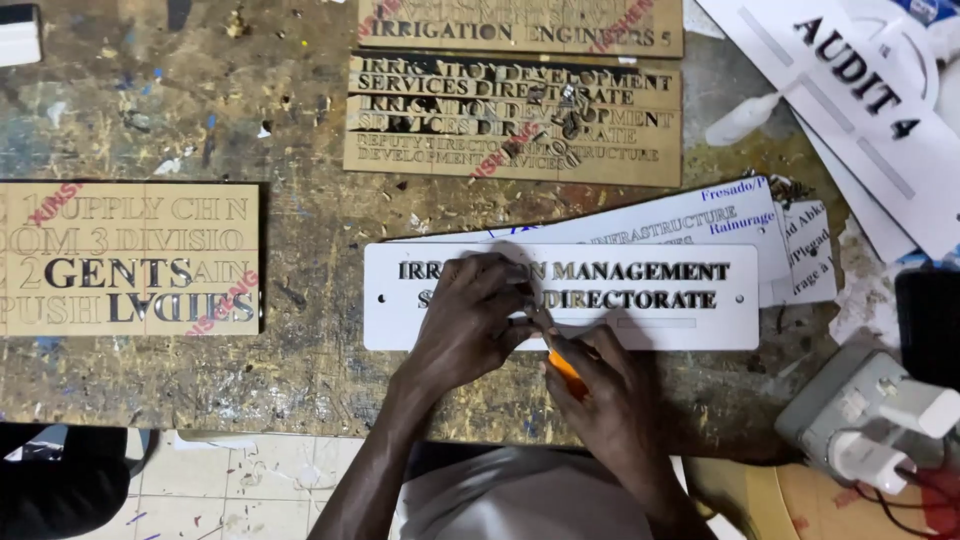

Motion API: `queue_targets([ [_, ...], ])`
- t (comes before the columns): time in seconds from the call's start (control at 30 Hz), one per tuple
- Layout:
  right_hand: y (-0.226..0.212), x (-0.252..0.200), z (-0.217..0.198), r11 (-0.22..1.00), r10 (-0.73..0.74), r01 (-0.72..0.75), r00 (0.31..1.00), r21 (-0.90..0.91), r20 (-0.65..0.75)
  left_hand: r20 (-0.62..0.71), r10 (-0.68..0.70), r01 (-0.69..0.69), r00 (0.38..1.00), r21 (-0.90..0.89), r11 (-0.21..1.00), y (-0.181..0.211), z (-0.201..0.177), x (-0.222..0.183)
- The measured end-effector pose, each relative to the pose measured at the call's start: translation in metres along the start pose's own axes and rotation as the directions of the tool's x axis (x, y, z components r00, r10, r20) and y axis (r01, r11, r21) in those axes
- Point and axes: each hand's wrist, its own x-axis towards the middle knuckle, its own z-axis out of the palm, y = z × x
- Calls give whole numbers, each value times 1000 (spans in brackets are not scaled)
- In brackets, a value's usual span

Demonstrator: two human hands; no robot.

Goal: Trimming the excess vinyl or paper from the edges of a white sign board using a utility knife on a workshop table.

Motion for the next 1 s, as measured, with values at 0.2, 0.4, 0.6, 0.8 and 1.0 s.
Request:
queue_targets([
  [0.2,17,-12,15,998,-35,37,999,54,-32,-8,18,-18,1000,5,1000,2,0,-2],
  [0.4,17,-13,18,997,35,-34,999,69,-19,5,0,0,1000,30,1000,2,0,-1],
  [0.6,18,-10,12,999,-9,9,1000,46,-3,-21,32,-32,999,9,999,0,-1,0],
  [0.8,11,-9,4,986,33,-37,999,164,24,-11,34,-34,999,8,999,1,-3,-1],
  [1.0,5,-5,-6,993,40,-46,998,112,55,10,4,-4,1000,33,999,0,1,-2],
])
